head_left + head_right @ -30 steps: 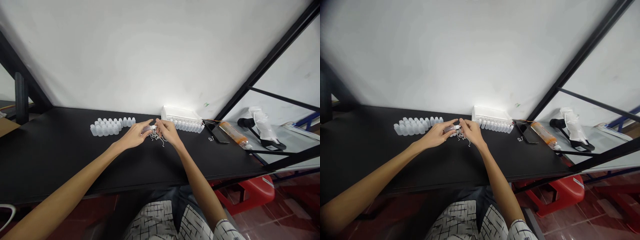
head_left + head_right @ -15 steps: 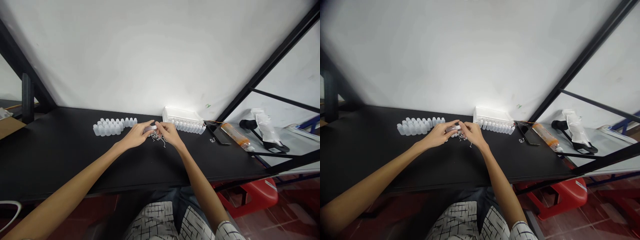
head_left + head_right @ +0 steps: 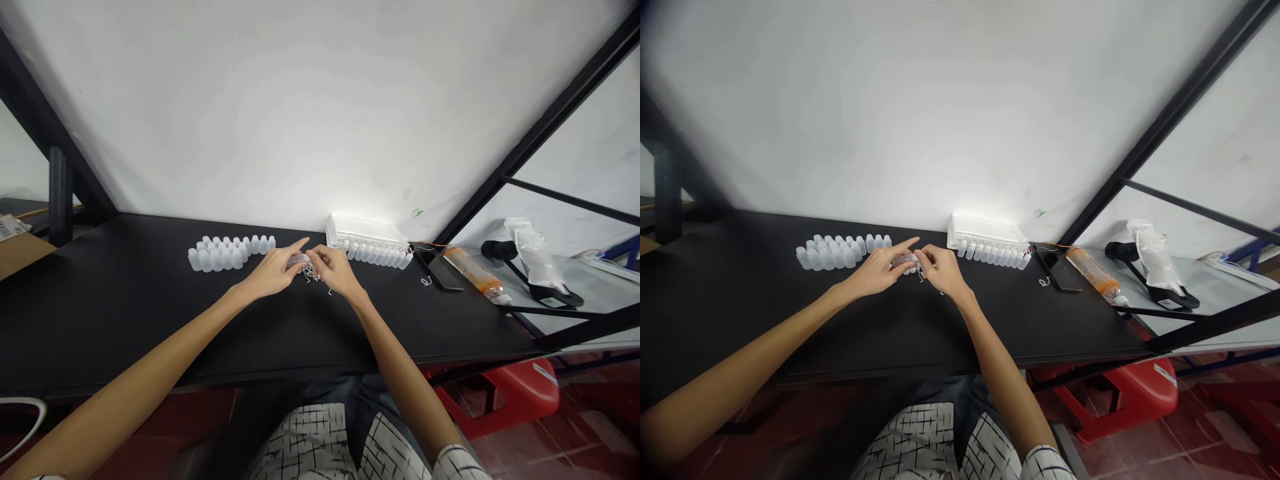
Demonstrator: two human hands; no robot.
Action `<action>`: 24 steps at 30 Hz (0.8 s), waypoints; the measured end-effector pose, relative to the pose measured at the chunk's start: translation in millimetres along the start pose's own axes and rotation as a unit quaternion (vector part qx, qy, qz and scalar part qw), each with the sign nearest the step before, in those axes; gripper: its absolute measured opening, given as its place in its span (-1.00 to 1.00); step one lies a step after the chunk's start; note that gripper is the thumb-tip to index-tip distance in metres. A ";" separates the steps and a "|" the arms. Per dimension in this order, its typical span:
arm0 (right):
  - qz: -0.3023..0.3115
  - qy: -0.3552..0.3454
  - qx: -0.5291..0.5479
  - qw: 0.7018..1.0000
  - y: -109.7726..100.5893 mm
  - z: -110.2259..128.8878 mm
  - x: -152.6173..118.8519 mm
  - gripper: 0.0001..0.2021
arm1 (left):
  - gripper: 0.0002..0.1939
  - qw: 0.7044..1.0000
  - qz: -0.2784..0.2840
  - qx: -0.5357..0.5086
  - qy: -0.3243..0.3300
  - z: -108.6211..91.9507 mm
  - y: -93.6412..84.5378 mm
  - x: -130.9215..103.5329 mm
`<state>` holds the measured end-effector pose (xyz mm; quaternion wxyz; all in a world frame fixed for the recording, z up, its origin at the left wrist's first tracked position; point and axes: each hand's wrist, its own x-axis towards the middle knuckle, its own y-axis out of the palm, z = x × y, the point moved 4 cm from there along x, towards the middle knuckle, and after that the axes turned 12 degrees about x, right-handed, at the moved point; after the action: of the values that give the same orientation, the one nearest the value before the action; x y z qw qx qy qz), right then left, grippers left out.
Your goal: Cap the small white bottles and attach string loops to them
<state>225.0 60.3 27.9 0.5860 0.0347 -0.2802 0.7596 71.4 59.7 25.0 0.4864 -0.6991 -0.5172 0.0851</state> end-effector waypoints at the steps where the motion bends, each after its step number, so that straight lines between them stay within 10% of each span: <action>1: -0.003 -0.003 -0.016 1.000 0.0 0.5 -0.1 -0.64 | -0.42 1.000 0.002 -0.007 -0.001 0.0 0.3 0.4; 24: 0.032 0.012 0.129 0.991 -2.7 -1.2 1.9 -0.73 | -0.55 0.998 -0.013 -0.060 -0.020 -3.7 1.9 1.1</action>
<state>227.2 62.9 28.6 0.5551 0.0915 -0.1739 0.8083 75.5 58.4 25.8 0.4344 -0.7185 -0.5396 0.0617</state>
